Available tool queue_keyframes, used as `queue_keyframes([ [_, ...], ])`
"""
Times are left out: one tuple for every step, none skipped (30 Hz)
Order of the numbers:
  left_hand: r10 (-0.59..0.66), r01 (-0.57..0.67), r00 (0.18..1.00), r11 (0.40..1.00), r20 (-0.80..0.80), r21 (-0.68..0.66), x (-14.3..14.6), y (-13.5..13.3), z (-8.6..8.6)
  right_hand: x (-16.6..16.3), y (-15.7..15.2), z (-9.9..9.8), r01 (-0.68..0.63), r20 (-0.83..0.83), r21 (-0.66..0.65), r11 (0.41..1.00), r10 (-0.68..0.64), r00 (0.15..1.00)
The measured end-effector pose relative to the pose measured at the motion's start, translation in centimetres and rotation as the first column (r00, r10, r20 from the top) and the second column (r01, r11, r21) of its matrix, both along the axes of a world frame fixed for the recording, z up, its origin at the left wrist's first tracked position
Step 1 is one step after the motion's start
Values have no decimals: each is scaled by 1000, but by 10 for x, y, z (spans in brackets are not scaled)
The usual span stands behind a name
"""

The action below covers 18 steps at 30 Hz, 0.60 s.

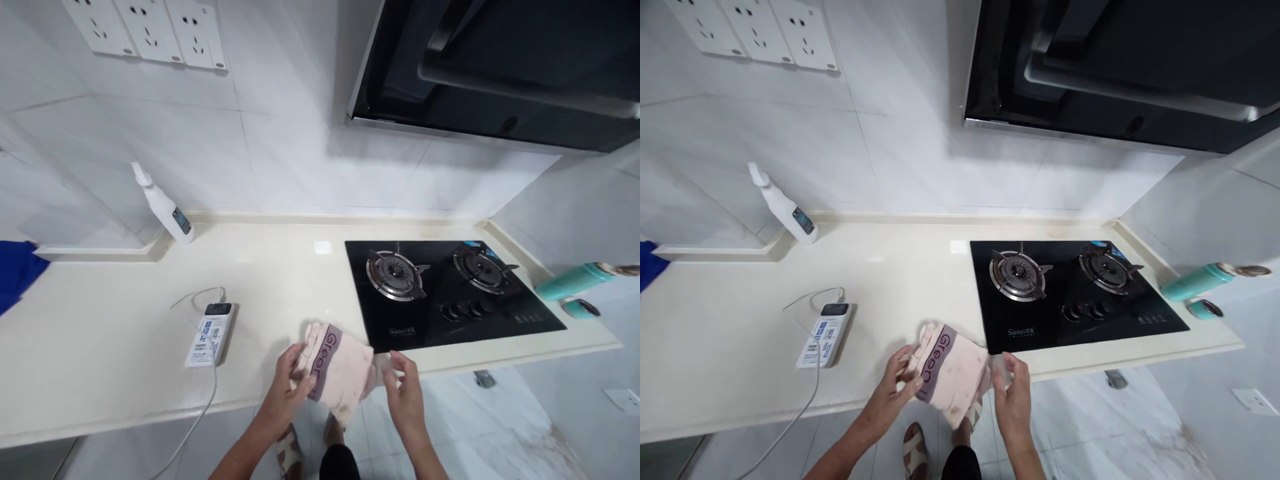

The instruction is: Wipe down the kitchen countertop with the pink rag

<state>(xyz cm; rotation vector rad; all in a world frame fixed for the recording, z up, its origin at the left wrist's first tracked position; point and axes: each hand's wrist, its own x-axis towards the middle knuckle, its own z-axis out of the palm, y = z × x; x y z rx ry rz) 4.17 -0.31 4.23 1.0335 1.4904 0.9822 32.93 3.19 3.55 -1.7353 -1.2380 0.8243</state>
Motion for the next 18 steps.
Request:
queue_keyframes([
  [31, -30, 998, 999, -58, 30, -7, 0, -4, -3, 0, -3, 23, 77, 51, 998, -27, 997],
  [63, -57, 992, 997, -105, 56, -14, 0, -9, -9, -1, -5, -2, 136, 74, 997, -8, 991],
  [88, -76, 984, 994, -153, 83, -22, -2, -15, -18, -3, -6, -65, 187, 67, 996, 51, 981],
  [104, -80, 973, 989, -208, 120, -31, -3, -23, -29, -4, -6, -148, 239, 33, 988, 136, 961],
  [115, -71, 957, 983, -267, 167, -39, -5, -31, -43, -6, -6, -227, 299, -20, 974, 223, 928],
  [124, -42, 929, 971, -348, 235, -48, -6, -40, -58, -6, -6, -285, 365, -88, 954, 297, 882],
  [144, -3, 893, 949, -426, 314, -56, -6, -50, -73, -5, -6, -316, 427, -161, 935, 354, 832],
  [169, 38, 854, 923, -493, 383, -64, -5, -59, -87, -3, -6, -327, 476, -230, 917, 399, 784],
  [197, 76, 813, 897, -548, 435, -71, -3, -68, -99, 1, -6, -333, 505, -288, 898, 438, 744],
  [225, 103, 780, 874, -584, 475, -78, -1, -76, -110, 6, -6, -341, 516, -332, 880, 471, 715],
  [249, 123, 750, 857, -612, 500, -85, 1, -83, -118, 12, -6, -353, 512, -361, 863, 500, 699],
  [271, 137, 723, 846, -636, 516, -90, 3, -89, -126, 20, -6, -371, 498, -378, 848, 524, 691],
  [288, 150, 697, 836, -656, 527, -95, 5, -93, -132, 28, -6, -387, 483, -384, 838, 540, 689],
  [301, 164, 675, 829, -674, 534, -98, 6, -97, -137, 36, -6, -397, 473, -384, 833, 547, 691],
  [311, 183, 650, 822, -694, 540, -101, 6, -99, -142, 44, -5, -398, 470, -380, 835, 545, 695],
  [315, 207, 619, 818, -719, 536, -102, 5, -100, -147, 51, -4, -393, 471, -375, 840, 537, 699],
  [315, 236, 581, 817, -750, 526, -101, 5, -101, -150, 58, -3, -388, 476, -366, 846, 528, 703],
  [318, 265, 538, 815, -781, 515, -101, 4, -100, -152, 62, -2, -384, 485, -356, 852, 519, 704],
])
